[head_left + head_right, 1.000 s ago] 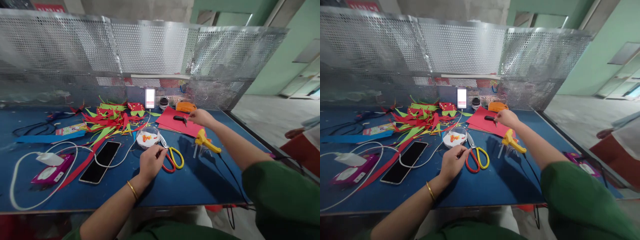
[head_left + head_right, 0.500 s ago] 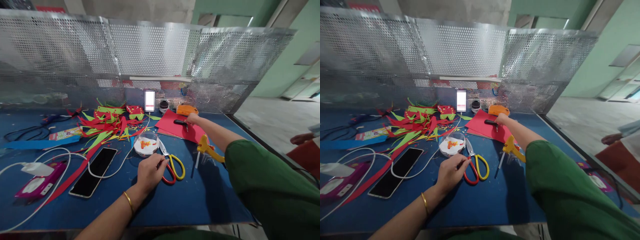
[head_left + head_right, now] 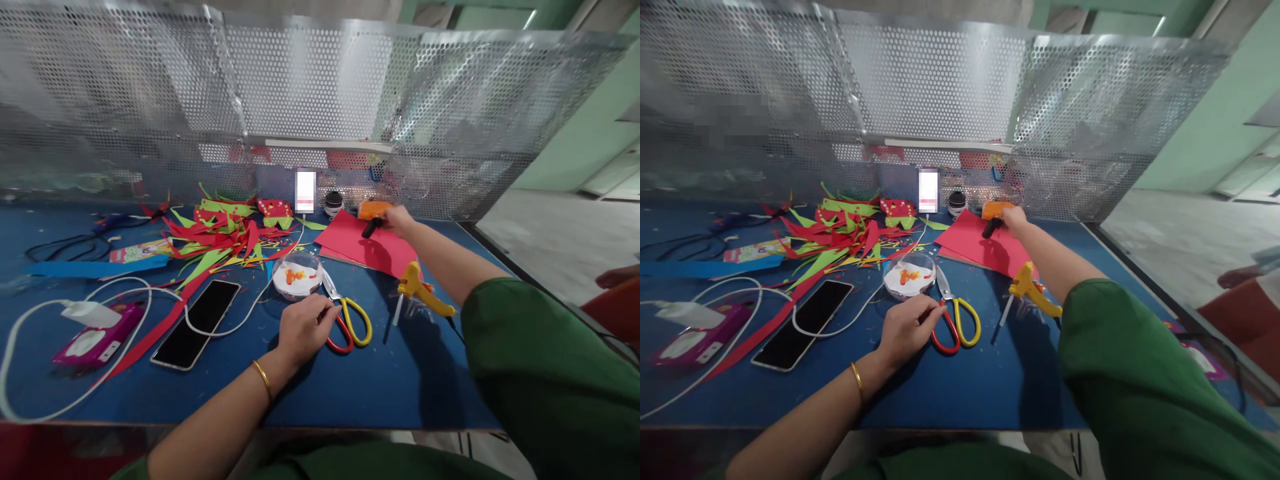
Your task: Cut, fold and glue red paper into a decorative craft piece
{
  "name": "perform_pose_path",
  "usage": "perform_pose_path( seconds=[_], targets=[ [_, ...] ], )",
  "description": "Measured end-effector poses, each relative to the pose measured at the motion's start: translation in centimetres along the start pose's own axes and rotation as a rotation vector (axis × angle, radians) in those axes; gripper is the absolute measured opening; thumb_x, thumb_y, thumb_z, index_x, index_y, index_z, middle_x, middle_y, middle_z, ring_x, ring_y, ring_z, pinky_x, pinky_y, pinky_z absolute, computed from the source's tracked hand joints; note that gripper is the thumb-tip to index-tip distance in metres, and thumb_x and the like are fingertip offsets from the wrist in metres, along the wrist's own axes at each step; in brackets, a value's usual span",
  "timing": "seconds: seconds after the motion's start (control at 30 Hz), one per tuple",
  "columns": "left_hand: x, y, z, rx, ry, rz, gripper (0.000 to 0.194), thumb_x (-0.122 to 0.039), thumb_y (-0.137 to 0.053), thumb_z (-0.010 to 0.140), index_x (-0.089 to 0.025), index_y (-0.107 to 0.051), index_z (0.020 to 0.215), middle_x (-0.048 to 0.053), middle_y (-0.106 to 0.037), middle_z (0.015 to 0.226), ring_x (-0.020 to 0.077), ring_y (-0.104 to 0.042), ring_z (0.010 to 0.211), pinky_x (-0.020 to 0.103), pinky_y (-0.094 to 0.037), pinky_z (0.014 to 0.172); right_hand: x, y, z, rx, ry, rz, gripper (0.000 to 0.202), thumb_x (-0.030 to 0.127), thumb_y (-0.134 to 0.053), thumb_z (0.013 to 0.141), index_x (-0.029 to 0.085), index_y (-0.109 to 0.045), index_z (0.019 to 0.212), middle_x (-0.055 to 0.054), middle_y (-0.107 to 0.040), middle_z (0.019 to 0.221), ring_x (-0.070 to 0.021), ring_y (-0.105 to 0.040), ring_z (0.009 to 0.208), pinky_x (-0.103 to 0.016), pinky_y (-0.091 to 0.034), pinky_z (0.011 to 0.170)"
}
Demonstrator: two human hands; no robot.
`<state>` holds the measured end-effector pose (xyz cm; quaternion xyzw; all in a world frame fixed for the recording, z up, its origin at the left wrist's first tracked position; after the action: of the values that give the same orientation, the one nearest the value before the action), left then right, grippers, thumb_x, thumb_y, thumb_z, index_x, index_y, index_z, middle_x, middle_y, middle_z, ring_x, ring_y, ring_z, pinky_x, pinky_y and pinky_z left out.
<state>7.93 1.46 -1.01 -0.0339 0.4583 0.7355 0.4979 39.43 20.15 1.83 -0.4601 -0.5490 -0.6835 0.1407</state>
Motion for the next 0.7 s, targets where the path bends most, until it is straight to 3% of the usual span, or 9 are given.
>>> perform_pose_path(
  seconds=[0.17,0.33,0.5,0.57,0.7],
  targets=[
    [-0.3,0.1,0.0,-0.022,-0.034,0.017,0.022,-0.025,-0.063,0.094,-0.018,-0.064,0.073,-0.001,-0.068,0.068,0.0110,-0.059,0.060,0.023,-0.039,0.059,-0.2,5.3,0.4,-0.180,-0.118,0.172,0.039,0.038,-0.063,0.097,0.018,-0.059,0.130,-0.010,-0.062,0.129,-0.0235,-0.065,0.108,-0.045,-0.057,0.090],
    [-0.4,0.2,-0.1,-0.021,-0.054,0.014,0.023,-0.026,-0.063,0.094,-0.017,-0.064,0.073,-0.001,-0.067,0.067,0.0111,-0.060,0.060,0.023,-0.039,0.059,-2.8,10.2,-0.1,-0.304,-0.157,0.114,0.039,0.037,-0.063,0.097,0.018,-0.059,0.131,-0.010,-0.062,0.131,-0.0235,-0.065,0.109,-0.046,-0.056,0.090],
    [-0.4,0.2,-0.1,-0.019,-0.061,0.007,0.024,-0.027,-0.063,0.095,-0.018,-0.064,0.073,-0.001,-0.066,0.066,0.0109,-0.058,0.058,0.023,-0.038,0.059,-7.5,11.3,-1.5,-0.205,-0.187,-0.158,0.041,0.037,-0.067,0.095,0.012,-0.061,0.127,-0.015,-0.062,0.129,-0.0243,-0.065,0.109,-0.043,-0.056,0.091],
    [-0.4,0.1,-0.1,-0.017,-0.062,0.006,0.023,-0.027,-0.063,0.095,-0.018,-0.064,0.073,-0.001,-0.066,0.066,0.0109,-0.059,0.059,0.023,-0.039,0.059,-9.0,11.1,-1.7,-0.134,-0.177,-0.300,0.039,0.037,-0.065,0.096,0.015,-0.061,0.127,-0.013,-0.063,0.129,-0.0238,-0.065,0.108,-0.044,-0.056,0.091],
    [-0.3,-0.1,-0.1,-0.001,-0.057,0.012,0.024,-0.027,-0.063,0.094,-0.018,-0.063,0.072,-0.002,-0.066,0.066,0.0110,-0.059,0.059,0.023,-0.038,0.059,-10.3,10.1,-1.3,-0.018,-0.063,-0.621,0.038,0.038,-0.064,0.096,0.016,-0.062,0.127,-0.011,-0.063,0.128,-0.0239,-0.065,0.108,-0.044,-0.057,0.090]
  ],
)
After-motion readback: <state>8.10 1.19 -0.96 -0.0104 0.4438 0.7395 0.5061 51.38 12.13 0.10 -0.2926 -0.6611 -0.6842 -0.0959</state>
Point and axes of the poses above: each hand's wrist, its own z-axis towards the middle knuckle, its own y-axis out of the back of the hand, x = y × z, the point moved 6 cm from there along z, towards the middle knuckle
